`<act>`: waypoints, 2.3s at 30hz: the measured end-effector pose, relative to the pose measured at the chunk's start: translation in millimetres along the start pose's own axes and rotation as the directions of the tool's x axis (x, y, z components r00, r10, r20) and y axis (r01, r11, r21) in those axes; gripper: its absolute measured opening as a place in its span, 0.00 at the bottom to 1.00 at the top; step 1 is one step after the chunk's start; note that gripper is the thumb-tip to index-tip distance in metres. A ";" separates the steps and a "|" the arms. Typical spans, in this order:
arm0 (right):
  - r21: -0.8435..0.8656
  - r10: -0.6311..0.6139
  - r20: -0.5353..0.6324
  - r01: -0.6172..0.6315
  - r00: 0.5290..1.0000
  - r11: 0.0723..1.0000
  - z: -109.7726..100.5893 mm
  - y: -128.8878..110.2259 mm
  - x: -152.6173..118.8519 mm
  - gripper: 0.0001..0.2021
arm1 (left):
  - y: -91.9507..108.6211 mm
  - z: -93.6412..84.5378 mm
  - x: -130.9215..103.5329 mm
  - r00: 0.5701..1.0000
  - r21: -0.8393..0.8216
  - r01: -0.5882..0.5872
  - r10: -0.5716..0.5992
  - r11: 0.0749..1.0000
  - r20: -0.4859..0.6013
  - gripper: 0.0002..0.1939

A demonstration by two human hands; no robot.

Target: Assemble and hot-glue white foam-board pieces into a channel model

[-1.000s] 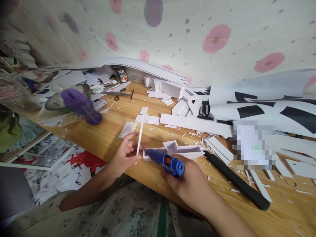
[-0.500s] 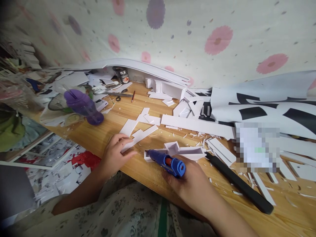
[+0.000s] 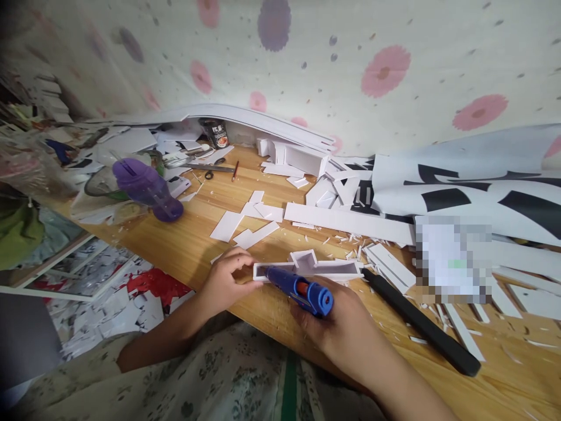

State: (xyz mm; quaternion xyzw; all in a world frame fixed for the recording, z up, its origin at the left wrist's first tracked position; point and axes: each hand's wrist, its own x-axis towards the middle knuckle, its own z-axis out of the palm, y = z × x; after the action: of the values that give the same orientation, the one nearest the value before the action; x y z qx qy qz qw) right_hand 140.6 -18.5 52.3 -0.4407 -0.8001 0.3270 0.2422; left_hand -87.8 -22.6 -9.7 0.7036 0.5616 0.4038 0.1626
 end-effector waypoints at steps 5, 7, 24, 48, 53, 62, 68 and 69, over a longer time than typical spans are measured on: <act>0.111 0.050 -0.031 -0.047 0.998 0.993 -6.6 6.2 -10.3 0.05 | 1.8 -7.1 -0.4 0.996 -0.040 -0.086 0.085 0.995 -0.029 0.10; 0.152 0.102 -0.065 -0.091 0.993 0.984 -9.7 10.9 -17.2 0.06 | 3.3 -9.9 -0.1 0.993 -0.042 -0.115 0.114 0.992 -0.036 0.11; 0.094 0.170 -0.190 -0.155 0.967 0.983 -25.1 23.7 -45.6 0.07 | 10.4 -16.8 1.9 0.976 0.048 -0.207 0.210 0.977 -0.064 0.16; 0.100 0.146 -0.122 -0.134 0.982 0.986 -28.9 23.9 -34.7 0.06 | 5.8 -18.1 3.0 0.969 0.073 -0.240 0.244 0.968 -0.050 0.15; 0.078 0.141 -0.141 -0.131 0.980 0.988 -26.5 19.6 -31.7 0.05 | 5.0 -18.1 2.3 0.974 0.069 -0.221 0.223 0.973 -0.036 0.16; 0.095 0.133 -0.141 -0.120 0.981 0.988 -26.0 23.8 -29.6 0.05 | 3.8 -18.7 2.8 0.976 0.065 -0.214 0.216 0.975 -0.020 0.16; 0.082 0.160 -0.154 -0.149 0.975 0.986 -28.9 22.9 -32.1 0.05 | 1.2 -18.0 2.3 0.969 0.063 -0.244 0.246 0.968 -0.035 0.16; 0.074 0.162 -0.161 -0.152 0.973 0.986 -29.1 23.6 -33.2 0.05 | 1.0 -17.9 2.4 0.968 0.062 -0.247 0.250 0.967 -0.037 0.16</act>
State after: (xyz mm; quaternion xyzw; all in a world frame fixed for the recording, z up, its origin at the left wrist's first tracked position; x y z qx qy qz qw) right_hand 189.6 -28.7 51.1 -0.5208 -0.7292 0.3316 0.2951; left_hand -100.5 -24.8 3.0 0.7636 0.4837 0.4205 0.0779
